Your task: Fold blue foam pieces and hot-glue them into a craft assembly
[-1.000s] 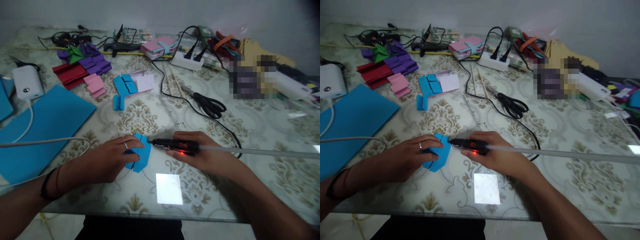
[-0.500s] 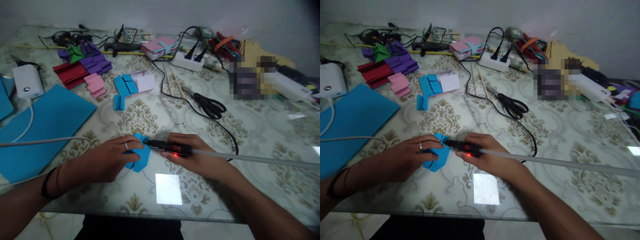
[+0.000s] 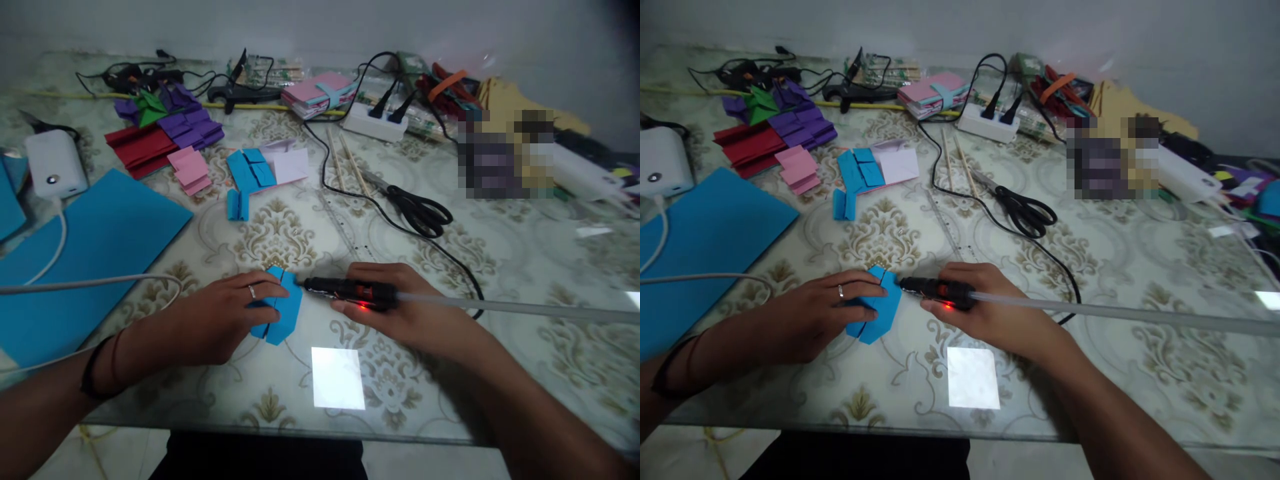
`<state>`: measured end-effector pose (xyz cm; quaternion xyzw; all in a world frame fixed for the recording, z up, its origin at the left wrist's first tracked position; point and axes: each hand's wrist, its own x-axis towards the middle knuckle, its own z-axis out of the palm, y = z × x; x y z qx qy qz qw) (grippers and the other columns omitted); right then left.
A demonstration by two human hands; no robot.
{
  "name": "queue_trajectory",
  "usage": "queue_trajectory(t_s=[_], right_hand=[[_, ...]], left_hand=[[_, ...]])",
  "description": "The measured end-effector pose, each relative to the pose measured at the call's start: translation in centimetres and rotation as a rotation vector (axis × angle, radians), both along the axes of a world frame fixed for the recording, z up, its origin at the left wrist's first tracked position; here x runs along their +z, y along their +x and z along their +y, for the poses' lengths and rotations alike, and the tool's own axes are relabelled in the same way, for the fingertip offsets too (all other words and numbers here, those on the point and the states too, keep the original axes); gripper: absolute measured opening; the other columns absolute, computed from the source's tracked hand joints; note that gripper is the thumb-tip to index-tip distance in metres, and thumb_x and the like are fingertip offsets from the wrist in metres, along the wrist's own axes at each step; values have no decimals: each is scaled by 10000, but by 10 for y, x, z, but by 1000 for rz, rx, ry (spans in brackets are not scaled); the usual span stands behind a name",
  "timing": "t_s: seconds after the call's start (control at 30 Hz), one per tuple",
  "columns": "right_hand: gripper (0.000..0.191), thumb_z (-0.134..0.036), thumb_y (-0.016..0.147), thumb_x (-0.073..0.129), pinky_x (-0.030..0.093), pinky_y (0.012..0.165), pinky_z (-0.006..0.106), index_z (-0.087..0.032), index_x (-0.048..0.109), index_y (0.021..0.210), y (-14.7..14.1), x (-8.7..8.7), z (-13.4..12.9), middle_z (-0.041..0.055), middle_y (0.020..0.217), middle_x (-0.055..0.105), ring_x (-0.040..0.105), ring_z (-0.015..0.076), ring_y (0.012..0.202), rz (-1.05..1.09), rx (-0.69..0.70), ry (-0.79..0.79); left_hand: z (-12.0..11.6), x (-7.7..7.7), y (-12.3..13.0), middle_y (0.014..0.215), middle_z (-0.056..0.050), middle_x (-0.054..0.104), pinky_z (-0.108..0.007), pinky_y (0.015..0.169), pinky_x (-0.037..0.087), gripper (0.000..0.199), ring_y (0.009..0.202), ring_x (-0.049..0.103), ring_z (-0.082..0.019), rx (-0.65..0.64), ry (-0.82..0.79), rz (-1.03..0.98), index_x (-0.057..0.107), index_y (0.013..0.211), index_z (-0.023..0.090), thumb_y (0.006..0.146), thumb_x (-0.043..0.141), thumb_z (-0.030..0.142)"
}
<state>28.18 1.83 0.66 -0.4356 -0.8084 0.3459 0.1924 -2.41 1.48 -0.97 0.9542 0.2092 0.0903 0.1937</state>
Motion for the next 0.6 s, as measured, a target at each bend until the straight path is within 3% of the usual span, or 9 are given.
queue_trajectory(t_s=[0.37, 0.6], right_hand=[[339, -349, 977, 690, 406, 599, 311, -232, 511, 713, -8, -4, -1, -24, 691, 511, 525, 151, 628, 82, 51, -7], [333, -383, 978, 693, 395, 585, 299, -221, 534, 734, -7, -7, 1, -24, 702, 513, 516, 142, 620, 46, -12, 8]], left_hand=[[1, 0, 0, 1414, -106, 663, -470, 1182, 495, 414, 1406, 505, -311, -22, -1, -18, 697, 1113, 150, 825, 492, -66], [1, -1, -1, 1427, -103, 652, -483, 1197, 480, 455, 1411, 503, -311, -22, -15, -6, 689, 1143, 159, 806, 490, -72]])
